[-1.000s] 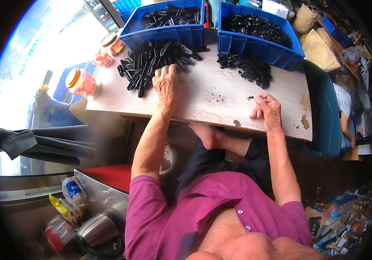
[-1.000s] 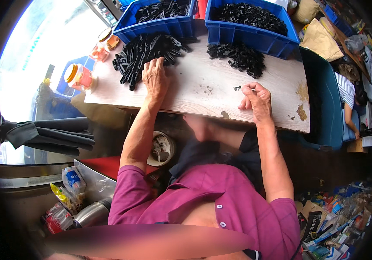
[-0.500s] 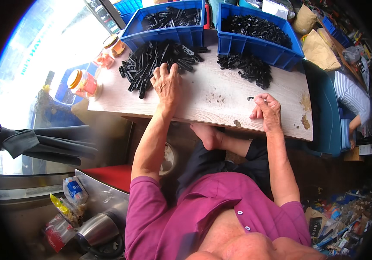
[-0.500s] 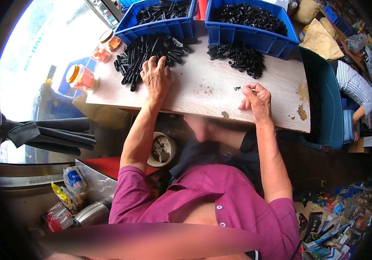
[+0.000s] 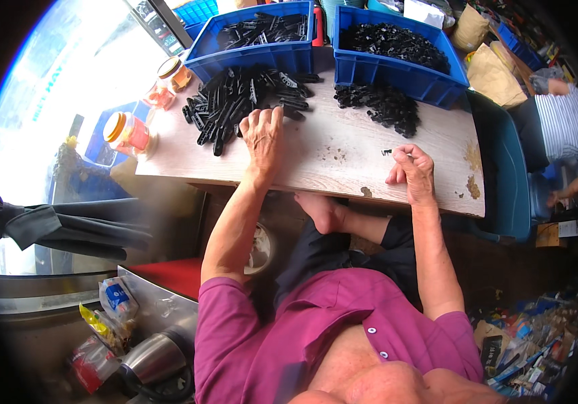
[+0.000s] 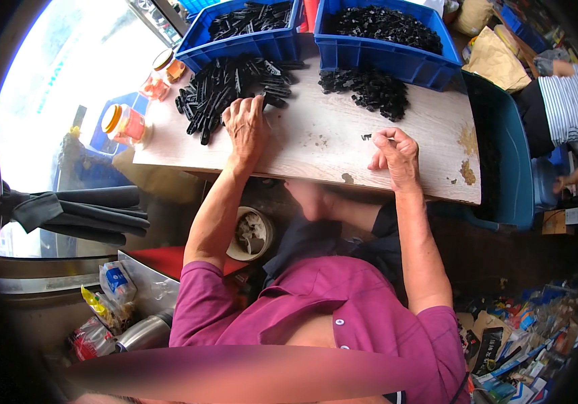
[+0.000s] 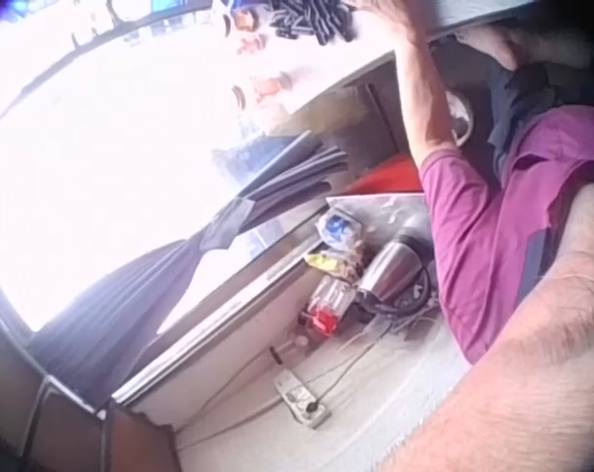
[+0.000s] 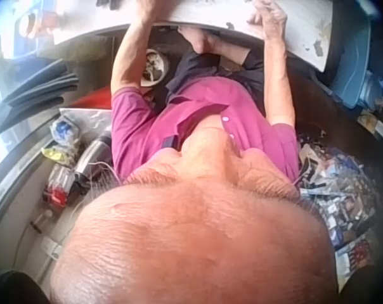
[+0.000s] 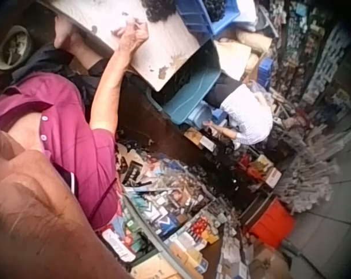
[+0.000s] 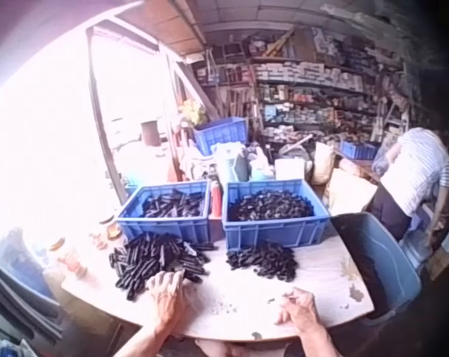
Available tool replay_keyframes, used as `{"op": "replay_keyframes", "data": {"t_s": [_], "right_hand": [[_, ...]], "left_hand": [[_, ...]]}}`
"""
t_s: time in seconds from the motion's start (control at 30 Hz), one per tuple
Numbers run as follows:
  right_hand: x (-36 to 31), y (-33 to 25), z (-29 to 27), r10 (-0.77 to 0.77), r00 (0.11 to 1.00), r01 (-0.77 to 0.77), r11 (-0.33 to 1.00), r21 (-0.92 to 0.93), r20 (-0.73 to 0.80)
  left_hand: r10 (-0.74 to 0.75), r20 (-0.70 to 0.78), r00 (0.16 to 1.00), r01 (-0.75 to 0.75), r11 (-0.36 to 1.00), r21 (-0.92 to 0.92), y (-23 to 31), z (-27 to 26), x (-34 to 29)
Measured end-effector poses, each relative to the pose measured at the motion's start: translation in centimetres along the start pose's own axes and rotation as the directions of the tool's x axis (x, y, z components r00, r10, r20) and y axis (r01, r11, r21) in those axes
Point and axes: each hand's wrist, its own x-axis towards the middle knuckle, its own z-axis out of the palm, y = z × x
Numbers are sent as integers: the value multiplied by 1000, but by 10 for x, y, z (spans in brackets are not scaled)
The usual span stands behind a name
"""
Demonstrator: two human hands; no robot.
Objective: The person assembles plastic components by hand, repeatedly picking up pieces from the table, attaching them together, and placing the assembled items onto the table.
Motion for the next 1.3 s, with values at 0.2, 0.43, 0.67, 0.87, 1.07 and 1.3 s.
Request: {"op": "replay_keyframes", "data": {"t_s": [0.2, 0.43, 0.67, 0.87, 1.07, 1.3], "right_hand": [[1, -1, 1, -16, 1000, 16, 1000, -7, 0], [-1, -1, 3, -6, 1000, 6, 1000, 0, -16], [-1, -2, 1, -24, 1000, 23, 999, -49, -15], [-1, -1, 5, -19, 1000, 19, 999, -41, -5], [-1, -1, 4, -20, 1000, 19, 999, -38, -14], [-2, -4, 3, -6, 1000, 6, 1000, 3, 0]], "left_hand": [[10, 118, 993, 13, 982, -188, 19, -8, -9], [-93, 209, 974, 139, 966, -217, 27, -19, -2], [73, 172, 982, -31, 971, -237, 45, -35, -11], [-243, 87, 966, 257, 877, -406, 47, -22, -8], [-200, 288, 937, 299, 885, -358, 59, -20, -9], [-150, 49, 987, 156, 886, -436, 85, -35, -22]]}}
